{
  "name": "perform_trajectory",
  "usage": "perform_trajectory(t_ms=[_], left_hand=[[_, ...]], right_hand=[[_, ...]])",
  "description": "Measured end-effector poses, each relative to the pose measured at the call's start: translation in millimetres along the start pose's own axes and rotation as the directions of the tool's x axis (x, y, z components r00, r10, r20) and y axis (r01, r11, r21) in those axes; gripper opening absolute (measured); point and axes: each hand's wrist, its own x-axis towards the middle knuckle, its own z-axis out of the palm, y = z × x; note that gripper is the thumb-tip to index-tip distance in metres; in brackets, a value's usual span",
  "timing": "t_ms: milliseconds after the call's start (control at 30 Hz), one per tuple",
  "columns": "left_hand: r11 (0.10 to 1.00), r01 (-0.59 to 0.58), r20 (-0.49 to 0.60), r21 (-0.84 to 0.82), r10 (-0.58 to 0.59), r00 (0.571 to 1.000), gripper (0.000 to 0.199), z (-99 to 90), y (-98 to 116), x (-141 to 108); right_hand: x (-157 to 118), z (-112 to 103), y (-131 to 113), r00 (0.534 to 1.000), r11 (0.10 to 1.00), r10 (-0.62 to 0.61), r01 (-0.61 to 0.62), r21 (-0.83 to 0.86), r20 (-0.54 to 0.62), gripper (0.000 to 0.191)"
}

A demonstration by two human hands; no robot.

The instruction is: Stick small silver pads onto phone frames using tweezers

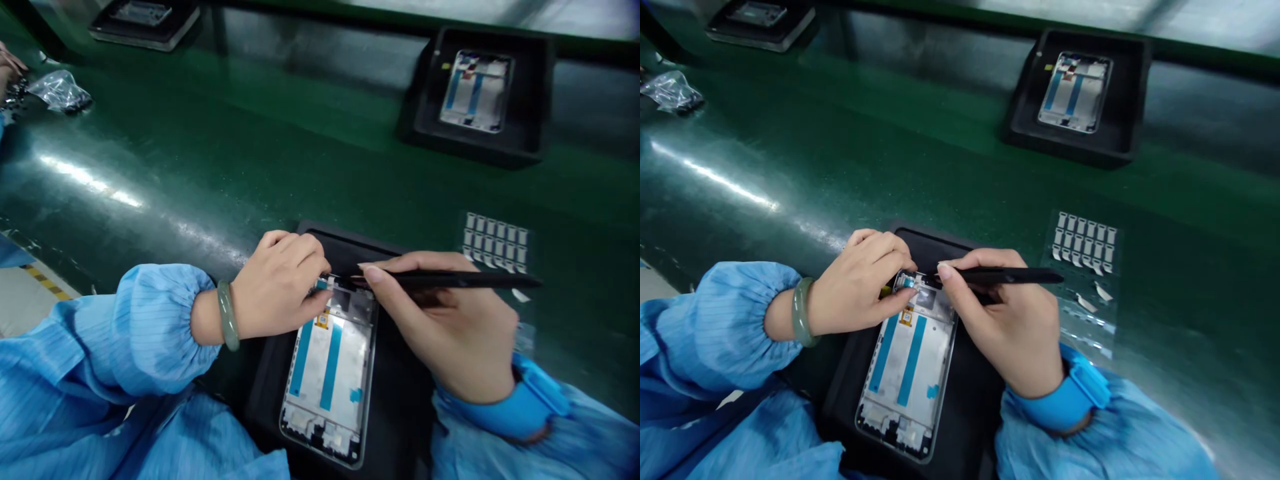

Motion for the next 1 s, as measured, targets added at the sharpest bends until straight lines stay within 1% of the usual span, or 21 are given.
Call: perform_trajectory(t_ms=[67,200,367,533,633,767,833,900,1000], left_hand=[[1.0,0.004,-0.001,0.002,-0.004,1.0,0.011,0.4,0.4,0.0],[1.0,0.005,-0.012,0.003,-0.005,1.0,0.012,0.9,1.3,-0.2],[1.0,0.017,-0.008,0.005,-0.017,1.0,0.011,1.1,1.8,-0.7],[0.999,0.032,0.012,-0.011,-0.032,0.999,0.011,1.0,2.5,-0.3],[0.999,0.041,0.019,-0.013,-0.041,0.999,0.011,0.8,2.6,-0.2],[0.999,0.037,0.012,-0.02,-0.037,0.999,0.012,0.8,2.2,-0.3],[0.999,0.033,0.01,-0.025,-0.033,0.999,0.012,0.9,2.0,-0.3],[0.999,0.033,0.008,-0.028,-0.032,0.999,0.012,1.0,2.0,-0.3],[0.999,0.036,0.006,-0.029,-0.036,0.999,0.012,1.2,2.0,-0.2]], right_hand=[[0.6,0.4,-0.7,1.0,1.0,0.008,-0.008,0.018,-0.001,0.011],[2.3,2.1,-2.3,0.998,0.998,-0.04,0.039,0.048,0.037,0.013],[1.7,2.4,-2.3,0.998,0.996,-0.01,0.004,0.087,0.065,0.015],[3.5,3.7,-2.3,0.997,0.996,-0.02,0.014,0.083,0.075,0.014],[5.2,5.7,-2.9,0.996,0.992,0.014,-0.024,0.12,0.091,0.015],[4.9,5.7,-3.4,0.991,0.964,0.106,-0.121,0.236,0.075,0.015],[3.9,4.7,-3.2,0.989,0.957,0.124,-0.139,0.255,0.075,0.015],[2.8,3.7,-2.6,0.991,0.967,0.102,-0.119,0.226,0.087,0.015],[1.7,3.2,-1.6,0.995,0.984,0.037,-0.053,0.167,0.097,0.015]])
